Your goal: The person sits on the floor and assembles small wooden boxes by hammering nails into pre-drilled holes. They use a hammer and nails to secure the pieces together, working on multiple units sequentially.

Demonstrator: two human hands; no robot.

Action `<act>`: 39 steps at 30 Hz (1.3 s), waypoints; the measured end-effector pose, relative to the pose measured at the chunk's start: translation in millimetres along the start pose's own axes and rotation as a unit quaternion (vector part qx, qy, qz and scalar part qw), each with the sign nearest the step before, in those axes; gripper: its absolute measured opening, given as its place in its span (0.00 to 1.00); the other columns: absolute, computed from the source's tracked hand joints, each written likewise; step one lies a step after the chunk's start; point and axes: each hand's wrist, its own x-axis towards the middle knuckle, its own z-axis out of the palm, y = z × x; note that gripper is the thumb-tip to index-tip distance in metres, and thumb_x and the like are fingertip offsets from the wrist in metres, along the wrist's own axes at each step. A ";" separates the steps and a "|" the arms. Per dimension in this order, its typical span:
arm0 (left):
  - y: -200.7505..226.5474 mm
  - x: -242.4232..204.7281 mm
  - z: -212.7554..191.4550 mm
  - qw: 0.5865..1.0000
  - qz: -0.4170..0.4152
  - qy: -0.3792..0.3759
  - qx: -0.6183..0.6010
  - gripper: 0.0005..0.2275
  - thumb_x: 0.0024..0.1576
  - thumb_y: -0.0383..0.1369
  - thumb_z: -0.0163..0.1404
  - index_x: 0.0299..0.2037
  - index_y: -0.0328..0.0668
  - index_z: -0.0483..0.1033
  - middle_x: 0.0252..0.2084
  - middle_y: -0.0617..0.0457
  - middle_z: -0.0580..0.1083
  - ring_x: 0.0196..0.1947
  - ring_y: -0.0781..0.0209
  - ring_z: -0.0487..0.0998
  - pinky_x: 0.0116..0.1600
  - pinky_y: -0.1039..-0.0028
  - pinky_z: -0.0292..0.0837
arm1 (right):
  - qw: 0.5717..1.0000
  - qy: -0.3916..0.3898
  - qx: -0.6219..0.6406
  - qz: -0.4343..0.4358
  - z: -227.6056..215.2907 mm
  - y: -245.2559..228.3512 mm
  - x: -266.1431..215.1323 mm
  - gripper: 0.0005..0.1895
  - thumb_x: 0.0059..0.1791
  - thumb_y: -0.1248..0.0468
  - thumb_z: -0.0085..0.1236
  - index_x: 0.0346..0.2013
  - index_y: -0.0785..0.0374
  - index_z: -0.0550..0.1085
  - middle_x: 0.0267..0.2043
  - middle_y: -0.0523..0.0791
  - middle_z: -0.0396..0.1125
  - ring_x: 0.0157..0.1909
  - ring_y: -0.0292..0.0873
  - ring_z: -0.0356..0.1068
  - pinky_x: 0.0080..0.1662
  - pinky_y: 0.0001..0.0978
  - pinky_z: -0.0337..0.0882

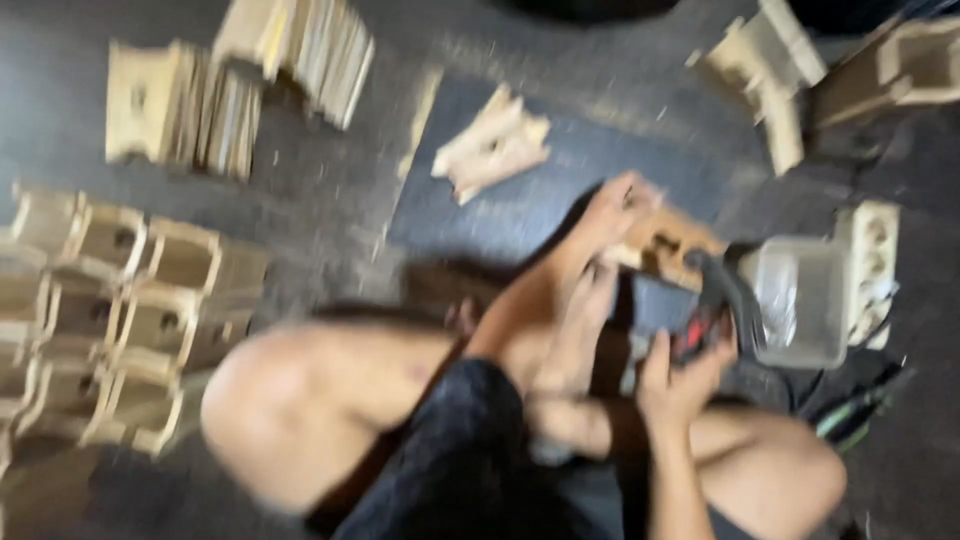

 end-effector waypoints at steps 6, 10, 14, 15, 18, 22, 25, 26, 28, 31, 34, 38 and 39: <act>-6.6 -0.6 1.4 0.997 -0.071 -0.016 -0.020 0.20 0.57 0.41 0.58 0.52 0.34 0.75 0.48 0.33 0.78 0.54 0.34 0.80 0.61 0.53 0.76 | 0.998 -0.027 -0.048 0.041 0.0 1.7 -10.1 0.41 0.50 0.66 0.67 0.75 0.68 0.59 0.67 0.68 0.62 0.64 0.75 0.65 0.63 0.60 0.65; 9.0 29.6 -16.2 0.999 -0.001 -0.005 -0.032 0.16 0.56 0.47 0.58 0.42 0.43 0.76 0.43 0.42 0.80 0.48 0.42 0.83 0.56 0.59 0.77 | 0.988 -0.148 -0.042 0.017 12.2 -49.0 38.3 0.39 0.51 0.67 0.61 0.77 0.55 0.59 0.66 0.66 0.65 0.55 0.80 0.68 0.56 0.73 0.66; 28.2 -1.1 -27.9 0.998 -0.055 -0.011 0.003 0.13 0.58 0.44 0.56 0.40 0.44 0.75 0.38 0.41 0.78 0.46 0.40 0.81 0.52 0.55 0.76 | 0.980 -0.151 -0.091 0.088 0.5 -56.0 26.6 0.37 0.52 0.63 0.62 0.75 0.55 0.62 0.53 0.67 0.70 0.51 0.77 0.72 0.53 0.66 0.71; 32.7 10.7 -27.9 0.999 -0.026 -0.011 0.031 0.13 0.57 0.44 0.57 0.40 0.44 0.75 0.37 0.41 0.78 0.45 0.37 0.82 0.51 0.53 0.76 | 0.962 -0.230 -0.093 0.118 0.8 -73.9 43.2 0.38 0.52 0.64 0.60 0.77 0.45 0.59 0.53 0.69 0.71 0.52 0.78 0.71 0.57 0.69 0.69; 16.0 47.9 -34.5 0.997 -0.068 -0.021 0.025 0.12 0.57 0.44 0.57 0.40 0.47 0.73 0.38 0.46 0.79 0.42 0.49 0.79 0.48 0.61 0.73 | 0.984 -0.159 -0.063 0.053 8.9 -47.9 46.6 0.37 0.51 0.64 0.56 0.75 0.57 0.59 0.59 0.66 0.67 0.58 0.73 0.69 0.59 0.62 0.67; -31.8 45.6 -8.8 0.998 0.006 -0.012 -0.064 0.14 0.53 0.39 0.60 0.47 0.44 0.80 0.42 0.42 0.82 0.49 0.44 0.83 0.56 0.61 0.77 | 0.963 -0.213 -0.125 0.109 3.6 -39.0 33.3 0.37 0.51 0.66 0.56 0.75 0.50 0.58 0.44 0.69 0.73 0.48 0.77 0.74 0.51 0.71 0.72; 24.1 11.1 -40.9 0.997 -0.050 0.025 0.048 0.16 0.51 0.38 0.62 0.50 0.59 0.79 0.55 0.53 0.73 0.61 0.50 0.76 0.69 0.63 0.70 | 0.958 -0.213 -0.056 0.181 -26.7 -21.1 15.1 0.40 0.47 0.64 0.61 0.74 0.47 0.62 0.51 0.66 0.73 0.54 0.74 0.72 0.53 0.68 0.73; 49.2 -0.4 -51.9 0.993 -0.094 0.014 0.067 0.24 0.50 0.40 0.63 0.58 0.61 0.71 0.58 0.48 0.68 0.63 0.44 0.74 0.70 0.61 0.69 | 0.966 -0.186 -0.047 0.175 -34.6 -5.8 6.5 0.40 0.46 0.66 0.62 0.74 0.51 0.63 0.54 0.67 0.72 0.55 0.76 0.71 0.54 0.69 0.72; 85.6 -17.7 -64.2 0.986 -0.138 -0.006 0.088 0.33 0.49 0.42 0.64 0.67 0.63 0.64 0.61 0.44 0.64 0.65 0.38 0.72 0.72 0.58 0.67 | 0.972 -0.153 -0.038 0.176 -46.3 11.6 -1.9 0.40 0.46 0.67 0.64 0.73 0.55 0.64 0.57 0.68 0.70 0.56 0.77 0.69 0.55 0.70 0.71; 104.6 -24.2 -76.9 0.987 -0.123 -0.083 0.056 0.43 0.48 0.37 0.69 0.73 0.55 0.56 0.63 0.36 0.61 0.68 0.31 0.70 0.73 0.56 0.68 | 0.969 -0.117 0.032 0.217 -49.5 -4.1 10.0 0.43 0.45 0.68 0.65 0.75 0.54 0.64 0.66 0.64 0.64 0.61 0.75 0.66 0.60 0.65 0.67; 93.6 -26.1 -80.6 0.982 -0.148 -0.108 0.043 0.45 0.49 0.33 0.69 0.75 0.54 0.52 0.64 0.31 0.64 0.65 0.28 0.71 0.69 0.57 0.73 | 0.935 -0.093 0.118 0.321 -48.2 -29.1 17.5 0.40 0.48 0.72 0.62 0.75 0.55 0.63 0.36 0.57 0.66 0.24 0.51 0.66 0.25 0.49 0.72; 90.2 -24.8 -83.3 0.975 -0.154 -0.133 0.093 0.42 0.52 0.35 0.67 0.74 0.59 0.53 0.60 0.37 0.67 0.58 0.35 0.78 0.65 0.58 0.75 | 0.855 -0.122 0.251 0.437 -23.4 28.3 4.5 0.37 0.51 0.74 0.55 0.75 0.56 0.57 0.25 0.57 0.64 0.14 0.50 0.65 0.17 0.52 0.74; 85.9 -21.2 -84.3 0.973 -0.152 -0.136 0.105 0.42 0.52 0.36 0.67 0.74 0.60 0.53 0.58 0.39 0.68 0.55 0.38 0.79 0.63 0.59 0.76 | 0.824 -0.149 0.249 0.486 -15.4 47.0 1.9 0.35 0.52 0.71 0.55 0.74 0.53 0.58 0.26 0.56 0.65 0.17 0.51 0.67 0.20 0.54 0.77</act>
